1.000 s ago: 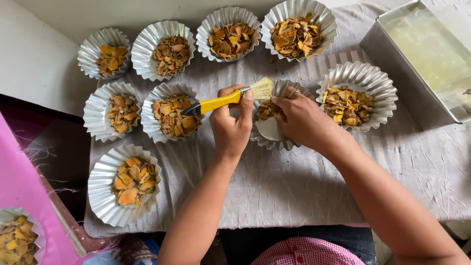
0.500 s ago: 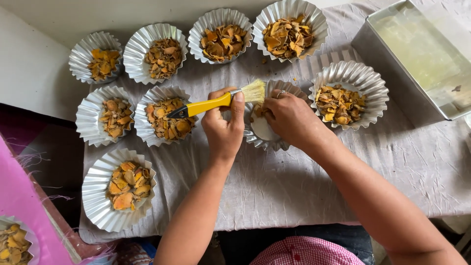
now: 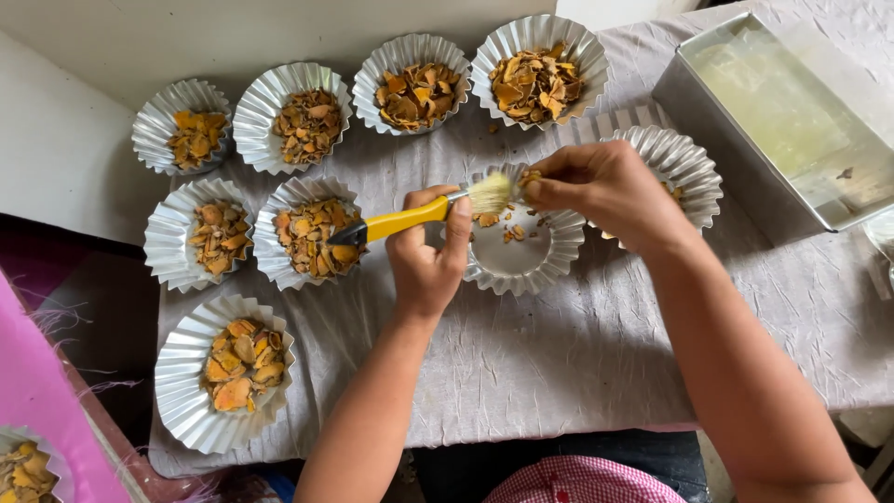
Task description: Placing dried tea leaves or petals into foil molds and applying a liquid binder with a brush.
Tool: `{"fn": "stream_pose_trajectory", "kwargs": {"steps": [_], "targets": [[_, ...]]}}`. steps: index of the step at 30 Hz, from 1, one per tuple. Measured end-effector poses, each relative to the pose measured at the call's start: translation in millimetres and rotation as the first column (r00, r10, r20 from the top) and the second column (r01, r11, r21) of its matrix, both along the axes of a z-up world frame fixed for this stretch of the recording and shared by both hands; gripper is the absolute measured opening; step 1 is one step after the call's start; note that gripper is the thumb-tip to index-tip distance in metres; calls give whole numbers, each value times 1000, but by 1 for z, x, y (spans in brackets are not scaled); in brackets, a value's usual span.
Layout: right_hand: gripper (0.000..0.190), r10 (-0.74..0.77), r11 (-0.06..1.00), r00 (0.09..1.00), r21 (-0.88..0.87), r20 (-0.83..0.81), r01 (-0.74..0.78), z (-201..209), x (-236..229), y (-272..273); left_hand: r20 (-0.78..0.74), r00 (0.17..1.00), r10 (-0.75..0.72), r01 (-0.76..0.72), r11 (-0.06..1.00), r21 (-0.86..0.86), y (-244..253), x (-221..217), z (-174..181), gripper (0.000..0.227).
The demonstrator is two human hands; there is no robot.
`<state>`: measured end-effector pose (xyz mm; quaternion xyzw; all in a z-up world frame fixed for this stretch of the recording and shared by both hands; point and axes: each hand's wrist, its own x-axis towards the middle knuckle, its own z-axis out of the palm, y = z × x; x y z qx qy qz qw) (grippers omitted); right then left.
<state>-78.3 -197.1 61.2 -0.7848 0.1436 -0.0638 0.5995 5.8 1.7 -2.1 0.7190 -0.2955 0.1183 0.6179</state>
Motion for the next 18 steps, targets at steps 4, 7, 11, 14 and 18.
{"fn": "stream_pose_trajectory", "kwargs": {"steps": [4, 7, 11, 14, 18], "targets": [[32, -2, 973, 1000, -232, -24, -3, 32, -24, -22, 28, 999, 30, -30, 1000, -2, 1, 4, 2, 18], [25, -179, 842, 936, -539, -302, -13, 26, -31, -43, 129, 992, -4, -3, 999, 52, 1, 3, 6, 22], [31, -191, 717, 966, -697, -176, 14, 11, -29, -39, 131, 991, -12, 4, 998, 60, -2, 2, 4, 21], [26, -51, 741, 996, -672, -72, -11, -1, -16, -5, 90, 995, 35, -40, 998, 49, 0, 5, -2, 20], [32, 227, 549, 953, -782, -202, -296, -21, 8, 36, 53, 995, 87, -90, 994, 63, 0, 8, -4, 22]]}}
